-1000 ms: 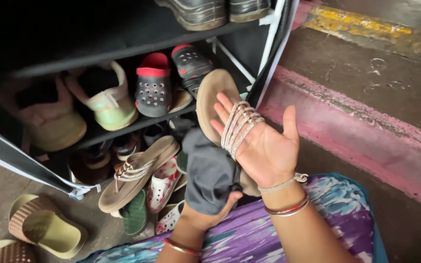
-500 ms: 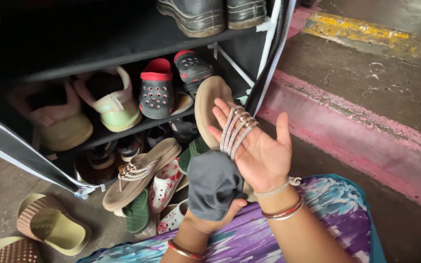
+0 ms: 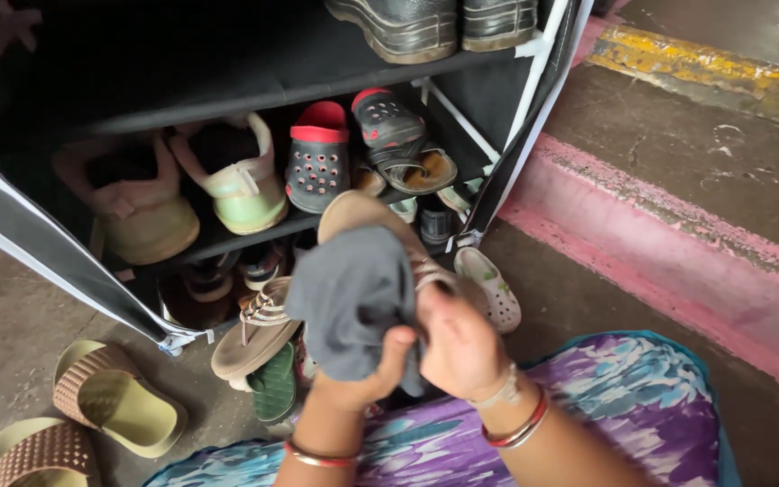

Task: The person sits on the floor and wipes several pairs of shoes with a dark cloth. They clean a black sneaker, a pair of beige sandals, and a pair of white clogs, then place each item back into the shoe rack.

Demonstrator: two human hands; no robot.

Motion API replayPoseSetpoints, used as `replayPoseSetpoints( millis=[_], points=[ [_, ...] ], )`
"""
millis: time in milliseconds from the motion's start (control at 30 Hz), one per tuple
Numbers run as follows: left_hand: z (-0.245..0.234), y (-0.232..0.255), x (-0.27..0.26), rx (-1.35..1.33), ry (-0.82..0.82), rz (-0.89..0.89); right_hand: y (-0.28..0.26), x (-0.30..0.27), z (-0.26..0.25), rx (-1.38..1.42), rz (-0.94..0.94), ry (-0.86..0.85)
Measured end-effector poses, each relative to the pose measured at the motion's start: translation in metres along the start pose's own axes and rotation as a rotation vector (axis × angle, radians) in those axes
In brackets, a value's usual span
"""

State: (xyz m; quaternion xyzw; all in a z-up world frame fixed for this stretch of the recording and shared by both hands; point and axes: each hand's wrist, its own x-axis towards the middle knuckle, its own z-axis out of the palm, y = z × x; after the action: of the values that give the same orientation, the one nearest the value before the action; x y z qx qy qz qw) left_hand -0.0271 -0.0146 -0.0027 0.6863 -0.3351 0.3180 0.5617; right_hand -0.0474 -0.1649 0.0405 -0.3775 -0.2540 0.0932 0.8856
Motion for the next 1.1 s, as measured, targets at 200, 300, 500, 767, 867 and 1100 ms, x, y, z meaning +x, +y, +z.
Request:
replayPoseSetpoints(
  millis=[200,300,500,767,867,1100],
  points=[
    [-0.035,-0.036,-0.011,-0.113,0.04,-0.146,0.012,0.002,0.001,-1.141,-0.167,-0.129],
    [-0.045,-0.049,-0.021,-0.162,0.093,-0.174,0.021,0.003,-0.004,-1.548,-0.251,-0.134],
    [-0.004,0.003,0.004,0.163,-0.158,-0.311,0.069,-0.023,-0.064,-1.767,0.1,-0.043],
    [0.018,0.046,0.018,0.148,-0.36,0.042,0.112,-0.042,-0.137,-1.815,-0.121,-0.103],
    [0.012,0.037,0.018,0.191,-0.327,0.146,0.116,-0.038,-0.142,-1.894,-0.176,-0.131],
    [-0.015,0.015,0.025,0.161,-0.114,-0.056,0.052,-0.006,-0.038,-1.779,0.082,0.07]
  ],
)
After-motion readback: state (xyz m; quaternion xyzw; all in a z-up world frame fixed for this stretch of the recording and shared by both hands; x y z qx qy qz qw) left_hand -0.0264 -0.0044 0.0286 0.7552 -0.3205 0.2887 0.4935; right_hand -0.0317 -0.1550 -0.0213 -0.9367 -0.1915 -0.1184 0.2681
